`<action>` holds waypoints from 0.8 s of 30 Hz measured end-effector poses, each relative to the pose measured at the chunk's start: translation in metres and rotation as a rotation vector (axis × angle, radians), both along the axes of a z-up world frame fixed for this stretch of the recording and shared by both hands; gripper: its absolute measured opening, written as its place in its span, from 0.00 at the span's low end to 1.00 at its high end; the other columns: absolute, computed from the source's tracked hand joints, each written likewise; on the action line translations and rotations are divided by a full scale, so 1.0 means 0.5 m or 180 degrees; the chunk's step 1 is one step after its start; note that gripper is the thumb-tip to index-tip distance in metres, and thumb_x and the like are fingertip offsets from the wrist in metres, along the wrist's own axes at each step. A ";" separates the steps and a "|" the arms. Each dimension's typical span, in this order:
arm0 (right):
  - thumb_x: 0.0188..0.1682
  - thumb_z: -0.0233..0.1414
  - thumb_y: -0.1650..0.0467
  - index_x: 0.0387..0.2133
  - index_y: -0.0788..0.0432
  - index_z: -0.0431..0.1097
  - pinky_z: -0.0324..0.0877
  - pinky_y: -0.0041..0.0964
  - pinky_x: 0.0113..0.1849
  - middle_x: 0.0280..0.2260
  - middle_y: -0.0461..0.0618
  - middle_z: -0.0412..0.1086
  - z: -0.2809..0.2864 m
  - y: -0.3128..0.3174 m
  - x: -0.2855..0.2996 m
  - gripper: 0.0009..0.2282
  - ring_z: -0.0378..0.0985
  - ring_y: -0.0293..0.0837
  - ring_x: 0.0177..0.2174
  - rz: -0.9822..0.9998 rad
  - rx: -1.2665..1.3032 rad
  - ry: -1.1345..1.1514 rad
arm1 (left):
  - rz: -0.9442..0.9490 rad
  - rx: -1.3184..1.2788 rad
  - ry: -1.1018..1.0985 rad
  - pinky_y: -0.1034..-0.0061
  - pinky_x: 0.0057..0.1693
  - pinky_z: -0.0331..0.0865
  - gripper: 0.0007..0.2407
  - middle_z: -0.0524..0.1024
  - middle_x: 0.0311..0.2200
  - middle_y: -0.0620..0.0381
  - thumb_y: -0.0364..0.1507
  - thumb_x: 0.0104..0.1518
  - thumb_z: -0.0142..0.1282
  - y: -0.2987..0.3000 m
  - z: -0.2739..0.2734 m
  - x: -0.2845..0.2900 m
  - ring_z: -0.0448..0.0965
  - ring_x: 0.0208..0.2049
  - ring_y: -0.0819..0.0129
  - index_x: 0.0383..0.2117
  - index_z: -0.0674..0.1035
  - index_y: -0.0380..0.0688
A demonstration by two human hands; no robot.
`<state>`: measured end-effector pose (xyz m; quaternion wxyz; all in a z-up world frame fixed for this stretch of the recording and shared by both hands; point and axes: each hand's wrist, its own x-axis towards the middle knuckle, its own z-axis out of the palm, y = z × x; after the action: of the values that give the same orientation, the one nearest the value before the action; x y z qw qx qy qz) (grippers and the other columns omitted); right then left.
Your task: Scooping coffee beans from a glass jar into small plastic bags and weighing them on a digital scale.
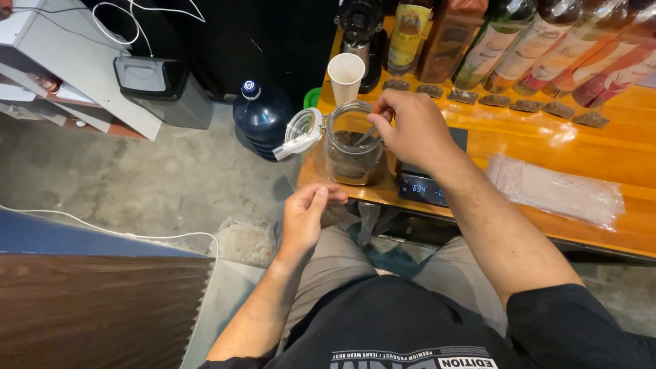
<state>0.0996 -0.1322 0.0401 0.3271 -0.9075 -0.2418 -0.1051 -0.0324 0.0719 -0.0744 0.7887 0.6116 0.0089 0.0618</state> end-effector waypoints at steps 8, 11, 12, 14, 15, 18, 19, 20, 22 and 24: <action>0.46 0.62 0.69 0.33 0.49 0.76 0.61 0.44 0.41 0.26 0.40 0.74 0.027 0.045 -0.017 0.04 0.78 0.49 0.35 0.0359 -0.0423 -0.0181 | -0.0053 -0.0224 0.0134 0.67 0.46 0.81 0.13 0.84 0.33 0.36 0.28 0.68 0.44 0.002 -0.002 -0.005 0.87 0.37 0.55 0.42 0.82 0.30; 0.50 0.57 0.69 0.33 0.50 0.77 0.56 0.45 0.42 0.26 0.42 0.77 0.018 0.060 -0.021 0.02 0.79 0.51 0.36 0.0424 -0.0385 0.0122 | 0.0088 0.0039 0.0097 0.70 0.45 0.81 0.09 0.85 0.31 0.41 0.26 0.65 0.52 0.000 0.006 -0.012 0.87 0.35 0.61 0.38 0.83 0.33; 0.52 0.54 0.69 0.33 0.50 0.77 0.54 0.46 0.43 0.26 0.44 0.78 0.010 0.063 -0.021 0.04 0.80 0.51 0.36 0.0460 -0.0477 0.0136 | 0.0177 0.0135 0.0099 0.73 0.45 0.80 0.06 0.86 0.29 0.44 0.24 0.63 0.55 -0.001 0.008 -0.015 0.87 0.33 0.65 0.37 0.84 0.34; 0.53 0.54 0.69 0.33 0.48 0.77 0.52 0.46 0.44 0.26 0.42 0.77 0.002 0.047 -0.021 0.04 0.79 0.49 0.36 0.0412 -0.0484 -0.0120 | 0.0196 0.0168 0.0097 0.74 0.45 0.80 0.05 0.86 0.29 0.44 0.24 0.63 0.56 0.006 -0.002 -0.008 0.86 0.33 0.67 0.36 0.83 0.35; 0.55 0.53 0.68 0.33 0.46 0.76 0.51 0.46 0.46 0.26 0.40 0.76 -0.003 0.039 -0.021 0.04 0.78 0.46 0.35 0.0366 -0.0494 -0.0375 | 0.0216 0.0196 0.0097 0.74 0.45 0.80 0.04 0.86 0.28 0.44 0.23 0.63 0.57 0.008 -0.008 -0.004 0.86 0.32 0.68 0.35 0.83 0.35; 0.58 0.53 0.69 0.31 0.49 0.75 0.54 0.42 0.43 0.22 0.40 0.72 0.038 0.012 -0.030 0.06 0.77 0.45 0.31 0.0418 -0.0185 -0.0534 | 0.0094 -0.0012 0.0020 0.67 0.46 0.81 0.11 0.85 0.30 0.40 0.27 0.68 0.47 0.009 0.021 -0.009 0.88 0.33 0.60 0.37 0.83 0.34; 0.58 0.53 0.69 0.31 0.49 0.75 0.54 0.42 0.43 0.22 0.40 0.72 0.052 0.005 -0.032 0.06 0.77 0.45 0.31 0.0421 -0.0185 -0.0522 | 0.0097 -0.0014 0.0032 0.67 0.46 0.81 0.11 0.85 0.30 0.40 0.27 0.68 0.47 0.010 0.016 -0.005 0.88 0.33 0.60 0.37 0.83 0.34; 0.59 0.52 0.70 0.30 0.50 0.75 0.58 0.41 0.41 0.20 0.42 0.71 0.065 -0.002 -0.035 0.07 0.77 0.48 0.29 0.0463 0.0075 -0.0374 | 0.0045 -0.0091 0.0000 0.66 0.47 0.81 0.11 0.85 0.31 0.39 0.27 0.68 0.46 0.011 0.011 -0.002 0.87 0.34 0.58 0.39 0.82 0.32; 0.60 0.51 0.71 0.30 0.52 0.75 0.62 0.41 0.40 0.19 0.44 0.70 0.076 -0.017 -0.034 0.09 0.77 0.51 0.28 0.0496 0.0334 -0.0211 | -0.0012 -0.0169 -0.0017 0.64 0.47 0.81 0.12 0.84 0.32 0.39 0.27 0.69 0.45 0.009 0.008 0.001 0.87 0.36 0.56 0.41 0.81 0.31; 0.60 0.53 0.73 0.28 0.54 0.75 0.65 0.42 0.36 0.19 0.49 0.70 0.075 -0.030 -0.022 0.10 0.75 0.54 0.25 0.0587 0.0533 -0.0154 | 0.0157 0.0318 -0.0088 0.75 0.44 0.79 0.04 0.85 0.27 0.46 0.24 0.63 0.56 0.005 0.014 0.002 0.86 0.32 0.67 0.34 0.83 0.36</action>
<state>0.0887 -0.1472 0.0777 0.4040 -0.8481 -0.3225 -0.1163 -0.0311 0.0743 -0.0674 0.7554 0.6490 0.0100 0.0900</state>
